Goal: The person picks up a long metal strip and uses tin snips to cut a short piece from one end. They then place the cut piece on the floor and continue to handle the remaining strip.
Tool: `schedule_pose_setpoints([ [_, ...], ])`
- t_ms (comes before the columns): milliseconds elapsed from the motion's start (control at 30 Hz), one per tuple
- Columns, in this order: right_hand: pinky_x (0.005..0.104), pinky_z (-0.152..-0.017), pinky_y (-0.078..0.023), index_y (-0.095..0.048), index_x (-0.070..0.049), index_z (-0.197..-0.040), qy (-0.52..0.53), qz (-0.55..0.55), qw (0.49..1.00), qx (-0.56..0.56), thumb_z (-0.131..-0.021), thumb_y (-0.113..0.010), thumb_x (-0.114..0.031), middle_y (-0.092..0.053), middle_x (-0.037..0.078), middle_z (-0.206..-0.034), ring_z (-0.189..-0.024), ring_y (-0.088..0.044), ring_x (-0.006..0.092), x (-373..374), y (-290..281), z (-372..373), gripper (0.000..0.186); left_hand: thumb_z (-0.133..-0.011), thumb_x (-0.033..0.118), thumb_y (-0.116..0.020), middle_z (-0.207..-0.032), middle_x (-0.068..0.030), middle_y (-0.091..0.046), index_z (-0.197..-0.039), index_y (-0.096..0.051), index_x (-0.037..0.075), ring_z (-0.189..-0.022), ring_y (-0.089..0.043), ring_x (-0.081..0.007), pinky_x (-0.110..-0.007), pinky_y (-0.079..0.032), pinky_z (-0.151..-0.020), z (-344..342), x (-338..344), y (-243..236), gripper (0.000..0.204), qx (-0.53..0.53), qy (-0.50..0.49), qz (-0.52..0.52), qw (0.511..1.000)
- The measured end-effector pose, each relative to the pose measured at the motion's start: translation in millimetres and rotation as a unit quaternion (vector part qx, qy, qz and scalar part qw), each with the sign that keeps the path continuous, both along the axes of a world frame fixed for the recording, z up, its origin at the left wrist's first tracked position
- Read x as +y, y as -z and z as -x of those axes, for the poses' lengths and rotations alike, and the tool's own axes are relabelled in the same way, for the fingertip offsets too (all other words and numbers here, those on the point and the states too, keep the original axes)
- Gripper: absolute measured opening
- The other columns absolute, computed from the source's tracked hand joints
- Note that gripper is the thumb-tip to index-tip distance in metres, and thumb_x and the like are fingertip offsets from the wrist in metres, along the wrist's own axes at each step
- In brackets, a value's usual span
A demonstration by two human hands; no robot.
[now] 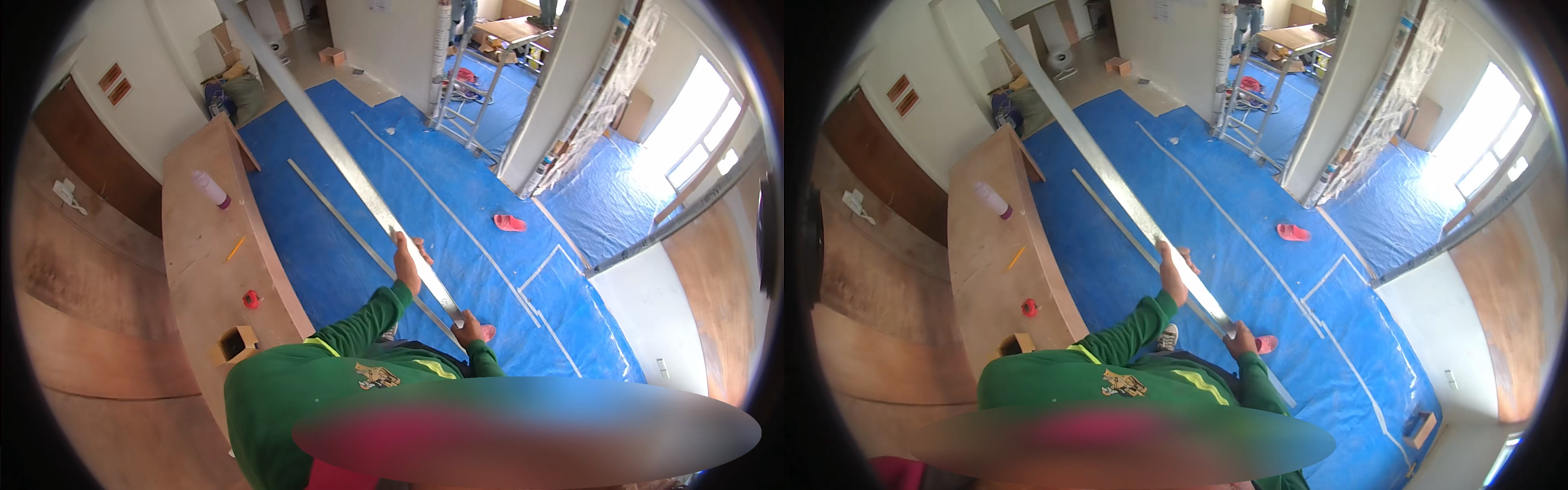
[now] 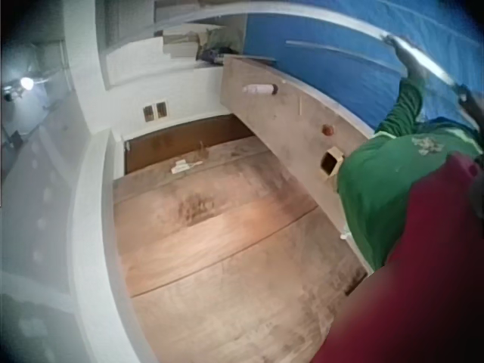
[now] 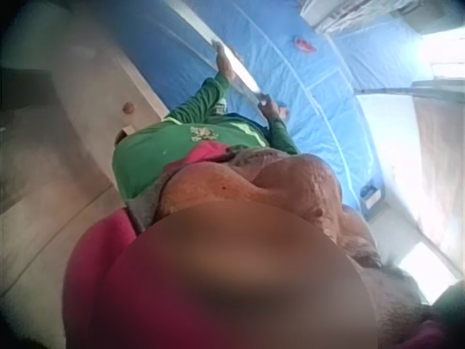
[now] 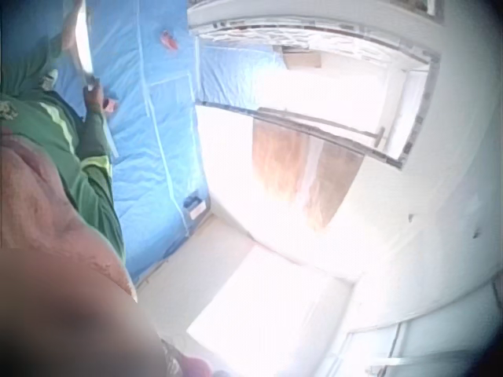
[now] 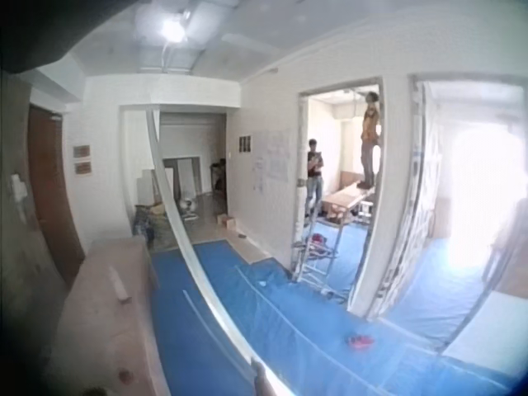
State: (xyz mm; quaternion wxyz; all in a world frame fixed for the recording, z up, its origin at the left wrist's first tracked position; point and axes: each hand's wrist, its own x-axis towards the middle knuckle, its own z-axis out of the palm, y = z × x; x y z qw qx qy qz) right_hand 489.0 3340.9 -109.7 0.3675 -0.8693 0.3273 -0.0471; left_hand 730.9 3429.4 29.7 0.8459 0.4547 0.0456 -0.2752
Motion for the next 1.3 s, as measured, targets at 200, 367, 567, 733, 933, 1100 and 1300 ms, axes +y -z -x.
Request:
schedule_pose_setpoints([
  [200,0.0561,-0.093,-0.051,-0.056,0.0,-0.115,-0.083,-0.003,0.996,0.036,-0.084,-0.074,-0.025,-0.068,0.03,-0.113,-0.109,-0.064,0.0493,6,9,-110,0.044,-0.095,0.086,-0.04,-0.065,-0.004,-0.047,-0.09,-0.053,0.009,-0.056,-0.049,-0.0211,-0.041,-0.046,-0.059,-152,22,17,0.078,0.115,-0.065,0.01,0.991],
  [367,0.0571,-0.091,-0.051,-0.054,0.003,-0.113,-0.113,-0.007,0.993,0.018,-0.087,-0.068,-0.02,-0.068,0.031,-0.11,-0.108,-0.065,0.0497,8,-58,-203,0.037,-0.095,0.083,-0.046,-0.072,-0.0032,-0.049,-0.091,-0.052,0.01,-0.055,-0.045,-0.0195,-0.04,-0.044,-0.057,-284,25,11,0.074,0.098,-0.108,-0.006,0.989],
  [567,0.0565,-0.09,-0.054,-0.051,0.005,-0.112,-0.148,-0.002,0.987,0.057,-0.091,-0.059,-0.012,-0.067,0.032,-0.111,-0.104,-0.068,0.0486,38,-90,-284,0.029,-0.099,0.078,-0.044,-0.072,-0.0043,-0.047,-0.093,-0.049,0.01,-0.061,-0.046,-0.0214,-0.042,-0.045,-0.057,-416,46,82,0.069,0.121,-0.112,-0.049,0.985],
  [733,0.056,-0.09,-0.055,-0.052,0.005,-0.117,-0.139,-0.029,0.982,0.122,-0.092,-0.057,-0.012,-0.068,0.03,-0.113,-0.107,-0.068,0.0482,59,-91,-312,0.031,-0.104,0.071,-0.041,-0.072,-0.0059,-0.049,-0.092,-0.049,0.009,-0.061,-0.046,-0.024,-0.043,-0.048,-0.057,-462,61,175,0.064,0.187,-0.074,-0.073,0.977],
  [933,0.0547,-0.09,-0.056,-0.053,0.006,-0.122,-0.141,-0.047,0.974,0.171,-0.093,-0.055,-0.01,-0.068,0.031,-0.115,-0.107,-0.069,0.048,81,-71,-302,0.033,-0.11,0.059,-0.04,-0.072,-0.0064,-0.052,-0.099,-0.048,0.007,-0.061,-0.049,-0.0251,-0.044,-0.05,-0.055,-444,69,270,0.053,0.251,-0.094,-0.153,0.951],
  [1100,0.0537,-0.088,-0.057,-0.055,0.007,-0.122,-0.148,-0.075,0.965,0.203,-0.093,-0.055,-0.009,-0.07,0.029,-0.112,-0.106,-0.07,0.046,95,-60,-279,0.033,-0.112,0.055,-0.035,-0.073,-0.0071,-0.053,-0.1,-0.051,0.008,-0.062,-0.051,-0.0258,-0.044,-0.053,-0.059,-403,99,311,0.051,0.299,-0.042,-0.15,0.941],
  [1300,0.0543,-0.083,-0.058,-0.056,0.006,-0.121,-0.158,-0.049,0.962,0.219,-0.092,-0.055,-0.01,-0.071,0.028,-0.11,-0.1,-0.072,0.0447,86,-65,-255,0.033,-0.112,0.057,-0.027,-0.075,-0.0064,-0.054,-0.098,-0.055,0.008,-0.065,-0.049,-0.0254,-0.044,-0.051,-0.065,-386,125,324,0.058,0.343,-0.036,-0.111,0.932],
])
